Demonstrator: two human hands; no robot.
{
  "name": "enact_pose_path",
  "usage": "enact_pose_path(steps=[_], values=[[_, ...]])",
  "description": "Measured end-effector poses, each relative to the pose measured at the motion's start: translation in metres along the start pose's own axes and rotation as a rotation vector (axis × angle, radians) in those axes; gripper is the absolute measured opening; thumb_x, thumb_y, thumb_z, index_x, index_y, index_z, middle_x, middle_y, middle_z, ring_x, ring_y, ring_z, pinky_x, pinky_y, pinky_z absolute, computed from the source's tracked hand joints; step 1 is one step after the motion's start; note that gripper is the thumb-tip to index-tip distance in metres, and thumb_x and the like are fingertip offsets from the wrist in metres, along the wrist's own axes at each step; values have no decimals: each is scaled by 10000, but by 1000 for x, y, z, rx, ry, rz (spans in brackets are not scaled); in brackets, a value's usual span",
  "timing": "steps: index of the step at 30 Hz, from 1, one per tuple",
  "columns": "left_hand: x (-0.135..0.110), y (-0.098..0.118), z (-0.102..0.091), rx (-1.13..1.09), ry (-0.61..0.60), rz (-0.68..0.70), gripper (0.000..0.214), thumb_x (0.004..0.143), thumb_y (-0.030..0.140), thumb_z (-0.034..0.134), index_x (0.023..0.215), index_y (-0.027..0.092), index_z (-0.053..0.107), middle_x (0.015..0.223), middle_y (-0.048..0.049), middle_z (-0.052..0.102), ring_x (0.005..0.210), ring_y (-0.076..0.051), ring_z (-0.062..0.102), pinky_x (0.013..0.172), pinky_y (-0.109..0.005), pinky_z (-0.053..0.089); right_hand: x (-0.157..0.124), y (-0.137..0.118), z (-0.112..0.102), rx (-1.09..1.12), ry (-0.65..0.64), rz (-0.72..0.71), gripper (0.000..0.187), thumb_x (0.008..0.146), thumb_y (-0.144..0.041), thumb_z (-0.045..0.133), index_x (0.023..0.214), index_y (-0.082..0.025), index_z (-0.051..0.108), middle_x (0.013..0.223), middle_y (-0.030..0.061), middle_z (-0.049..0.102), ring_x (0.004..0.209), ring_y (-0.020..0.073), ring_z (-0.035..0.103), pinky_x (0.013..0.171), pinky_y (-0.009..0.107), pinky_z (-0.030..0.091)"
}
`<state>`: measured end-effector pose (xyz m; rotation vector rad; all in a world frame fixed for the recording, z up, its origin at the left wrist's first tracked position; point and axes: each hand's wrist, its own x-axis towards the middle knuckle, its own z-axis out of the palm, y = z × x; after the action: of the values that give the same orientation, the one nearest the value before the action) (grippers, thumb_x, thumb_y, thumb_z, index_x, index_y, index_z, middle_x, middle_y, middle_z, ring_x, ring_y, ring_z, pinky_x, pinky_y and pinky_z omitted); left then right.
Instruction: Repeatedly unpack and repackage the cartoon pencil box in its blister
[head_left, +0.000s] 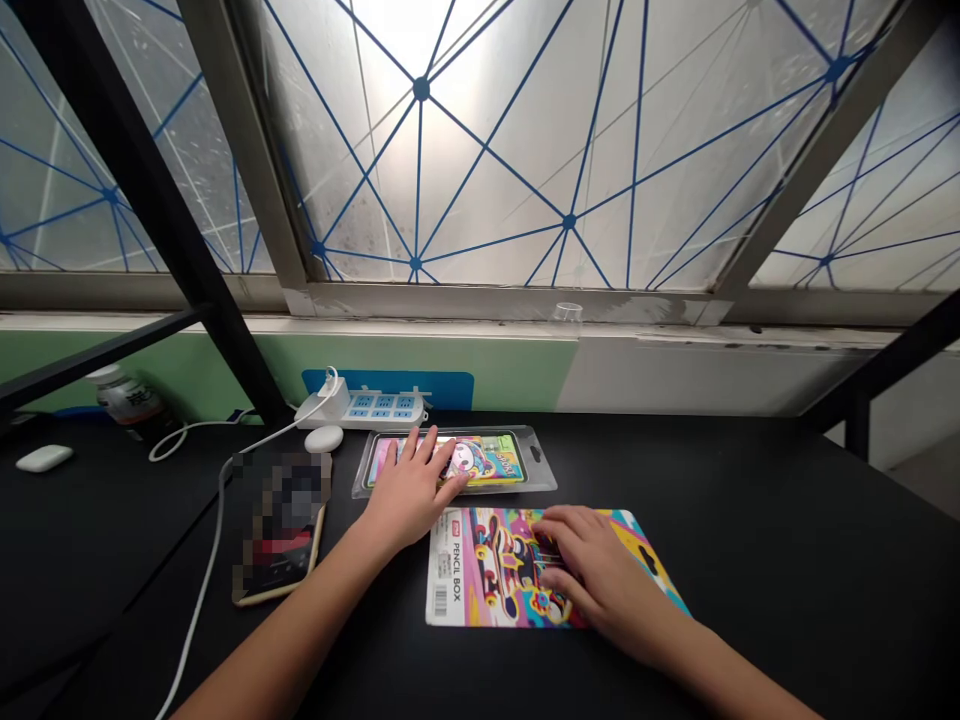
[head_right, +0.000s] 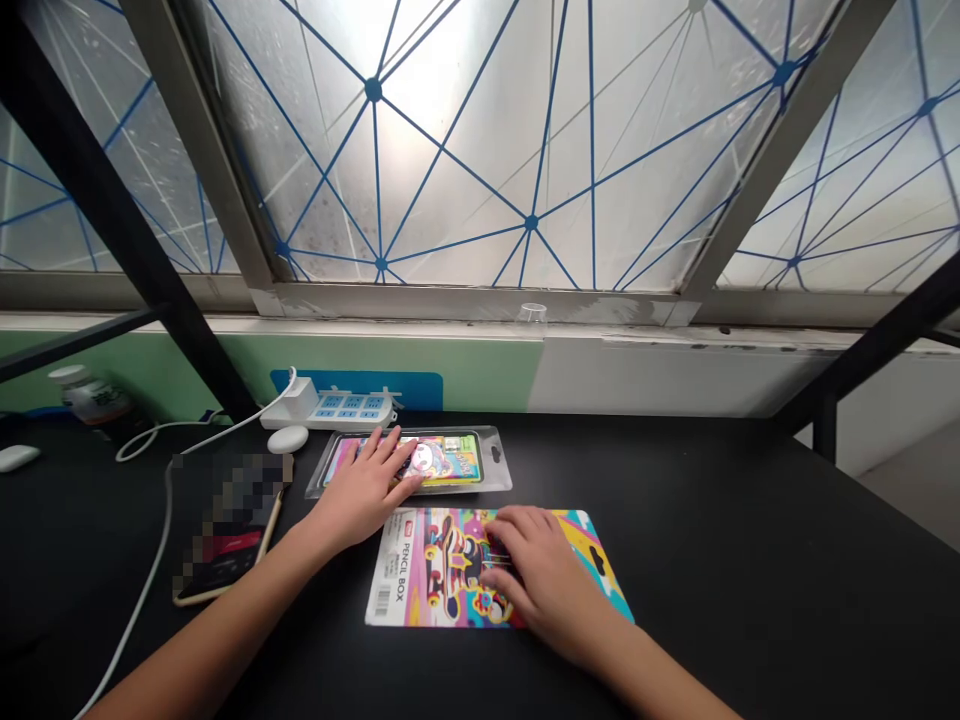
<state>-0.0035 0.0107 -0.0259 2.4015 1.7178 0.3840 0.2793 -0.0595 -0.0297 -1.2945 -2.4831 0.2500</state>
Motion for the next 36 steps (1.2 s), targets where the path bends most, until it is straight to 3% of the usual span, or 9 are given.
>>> enact_pose_path(steps=[4,8,18,22,26,28,32,36], values=[[-7,-4,2,16,16,3,653,986,650,283,1505,276,415,1626,-79,267,1508,-354,166,1165,-613,183,8,18,10,-112,144,153,310,956,-444,550,1118,-190,623,1131,129,634,1010,279,599,869,451,500],[-11,-8,0,8,-11,17,631,987,640,298,1509,300,404,1629,-67,262,1509,-355,157,1162,-617,184,11,21,8,-136,148,177,211,958,-408,554,885,-212,577,931,61,615,839,229,575,750,378,477],[-14,-5,-9,-33,-60,-6,622,981,651,305,1460,295,482,1612,-81,308,1498,-373,195,1150,-613,225,8,16,-14,104,-114,46,251,971,-430,519,830,-225,491,812,20,569,717,175,526,643,290,394],[-14,-3,-10,-42,-29,5,526,991,609,343,1360,311,571,1602,-63,338,1489,-371,229,1137,-635,234,27,51,-34,160,-98,60,450,998,-514,422,660,-217,427,720,-7,492,633,141,481,612,276,361],[-14,0,-7,-21,-17,18,464,992,573,381,1294,298,602,1592,-67,361,1484,-377,241,1119,-678,224,50,109,-45,201,-242,316,559,893,-696,466,607,-216,474,617,-21,517,559,141,461,526,270,336],[-14,1,-6,-9,-12,24,440,989,556,407,1278,290,606,1586,-70,372,1482,-378,247,1113,-685,231,56,132,-44,199,-243,376,576,845,-740,490,605,-217,517,586,-18,544,541,151,487,504,273,343],[-15,1,-5,2,0,34,419,984,532,437,1277,284,607,1577,-81,387,1481,-380,248,1107,-681,250,54,143,-38,168,-100,390,511,879,-692,471,753,-223,630,766,39,667,707,217,615,639,314,457],[-15,1,-3,25,5,33,429,983,504,450,1301,260,601,1579,-97,378,1477,-387,256,1111,-683,239,49,118,-30,151,52,374,415,934,-596,449,939,-235,653,1002,89,692,942,269,638,835,377,478]])
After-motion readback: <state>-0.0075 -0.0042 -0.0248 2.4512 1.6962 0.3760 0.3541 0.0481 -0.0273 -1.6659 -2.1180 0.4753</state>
